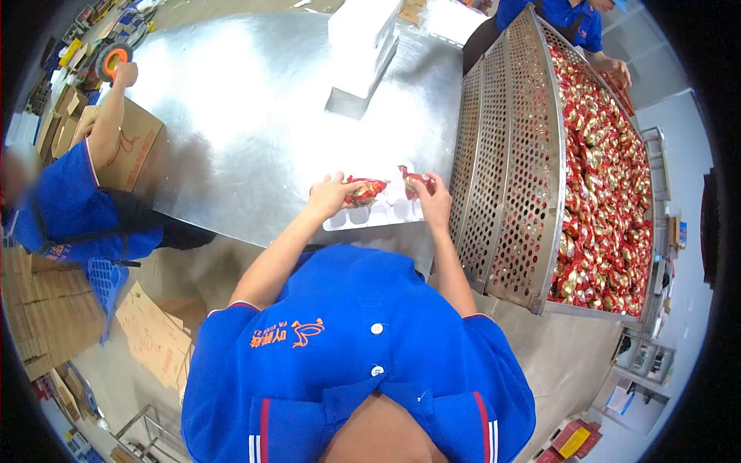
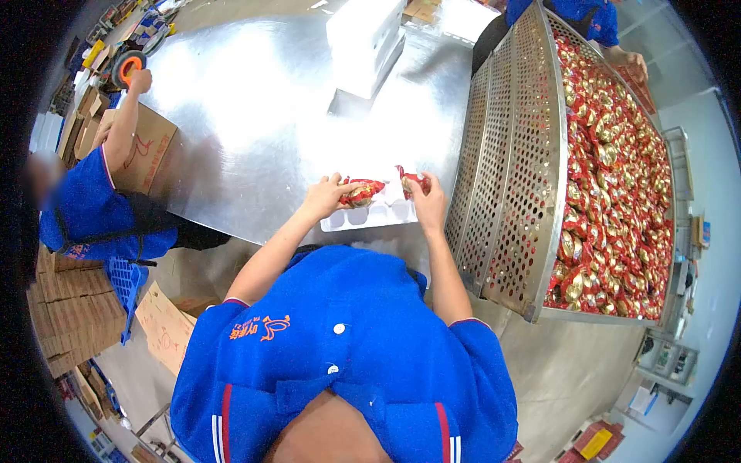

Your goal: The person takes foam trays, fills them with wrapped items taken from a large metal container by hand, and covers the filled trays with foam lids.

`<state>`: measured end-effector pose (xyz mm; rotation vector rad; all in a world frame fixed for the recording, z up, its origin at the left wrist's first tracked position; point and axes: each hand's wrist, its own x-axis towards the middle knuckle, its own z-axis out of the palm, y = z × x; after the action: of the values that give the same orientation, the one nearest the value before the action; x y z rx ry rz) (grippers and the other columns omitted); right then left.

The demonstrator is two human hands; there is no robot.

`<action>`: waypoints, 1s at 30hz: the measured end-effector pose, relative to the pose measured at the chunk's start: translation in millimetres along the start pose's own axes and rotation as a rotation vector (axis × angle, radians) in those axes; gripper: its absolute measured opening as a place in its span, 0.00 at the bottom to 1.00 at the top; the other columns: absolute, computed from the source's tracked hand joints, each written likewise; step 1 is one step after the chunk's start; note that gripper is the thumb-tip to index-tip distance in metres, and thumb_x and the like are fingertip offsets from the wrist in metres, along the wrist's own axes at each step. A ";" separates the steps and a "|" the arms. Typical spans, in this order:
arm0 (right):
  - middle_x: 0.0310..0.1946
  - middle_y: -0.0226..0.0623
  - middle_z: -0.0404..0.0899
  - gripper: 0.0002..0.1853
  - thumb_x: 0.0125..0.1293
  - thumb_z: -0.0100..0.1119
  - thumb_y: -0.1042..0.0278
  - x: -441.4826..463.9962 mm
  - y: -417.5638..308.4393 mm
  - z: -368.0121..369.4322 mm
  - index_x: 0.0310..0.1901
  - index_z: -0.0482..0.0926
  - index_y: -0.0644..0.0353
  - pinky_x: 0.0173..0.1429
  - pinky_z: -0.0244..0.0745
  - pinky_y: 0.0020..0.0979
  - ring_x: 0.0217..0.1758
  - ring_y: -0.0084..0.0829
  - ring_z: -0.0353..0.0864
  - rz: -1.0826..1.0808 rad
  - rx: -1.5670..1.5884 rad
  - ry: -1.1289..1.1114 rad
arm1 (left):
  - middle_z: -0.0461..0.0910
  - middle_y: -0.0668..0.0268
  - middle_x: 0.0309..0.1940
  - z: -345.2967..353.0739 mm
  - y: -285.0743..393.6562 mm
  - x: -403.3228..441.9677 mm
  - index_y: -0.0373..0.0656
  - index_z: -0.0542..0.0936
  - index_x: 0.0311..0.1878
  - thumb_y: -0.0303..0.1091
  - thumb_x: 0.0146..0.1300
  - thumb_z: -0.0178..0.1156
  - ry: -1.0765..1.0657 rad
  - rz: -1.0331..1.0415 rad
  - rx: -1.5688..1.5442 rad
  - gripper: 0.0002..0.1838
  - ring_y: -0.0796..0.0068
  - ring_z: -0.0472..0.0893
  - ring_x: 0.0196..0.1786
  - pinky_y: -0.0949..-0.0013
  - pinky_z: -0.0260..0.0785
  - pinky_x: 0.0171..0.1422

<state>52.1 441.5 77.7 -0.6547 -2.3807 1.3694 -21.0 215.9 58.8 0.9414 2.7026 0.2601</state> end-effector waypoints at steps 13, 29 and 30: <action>0.31 0.45 0.75 0.09 0.51 0.59 0.67 12.1 46.0 56.2 0.33 0.77 0.61 0.41 0.71 0.39 0.35 0.43 0.77 -0.563 -0.951 -0.202 | 0.69 0.64 0.43 1.5 1.6 3.3 0.74 0.70 0.55 0.50 0.45 0.64 -0.033 -0.028 0.005 0.29 0.59 0.73 0.43 0.57 0.72 0.40; 0.39 0.44 0.77 0.22 0.47 0.63 0.71 -13.1 -6.6 47.1 0.46 0.72 0.62 0.49 0.70 0.37 0.44 0.42 0.75 -0.361 -0.300 -0.355 | 0.68 0.60 0.45 -3.4 -14.7 -3.6 0.61 0.71 0.50 0.40 0.45 0.62 -0.005 0.026 -0.122 0.24 0.59 0.71 0.48 0.56 0.70 0.45; 0.38 0.44 0.77 0.21 0.46 0.63 0.71 -11.4 2.1 49.7 0.45 0.73 0.62 0.49 0.70 0.37 0.44 0.42 0.75 -0.445 -0.313 -0.305 | 0.67 0.61 0.46 -3.9 -17.6 -4.2 0.62 0.69 0.52 0.36 0.45 0.61 -0.041 0.046 -0.120 0.26 0.58 0.71 0.49 0.56 0.70 0.46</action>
<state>38.2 400.3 50.9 0.0345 -2.7856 0.9705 -29.2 199.3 58.8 0.9635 2.5990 0.4025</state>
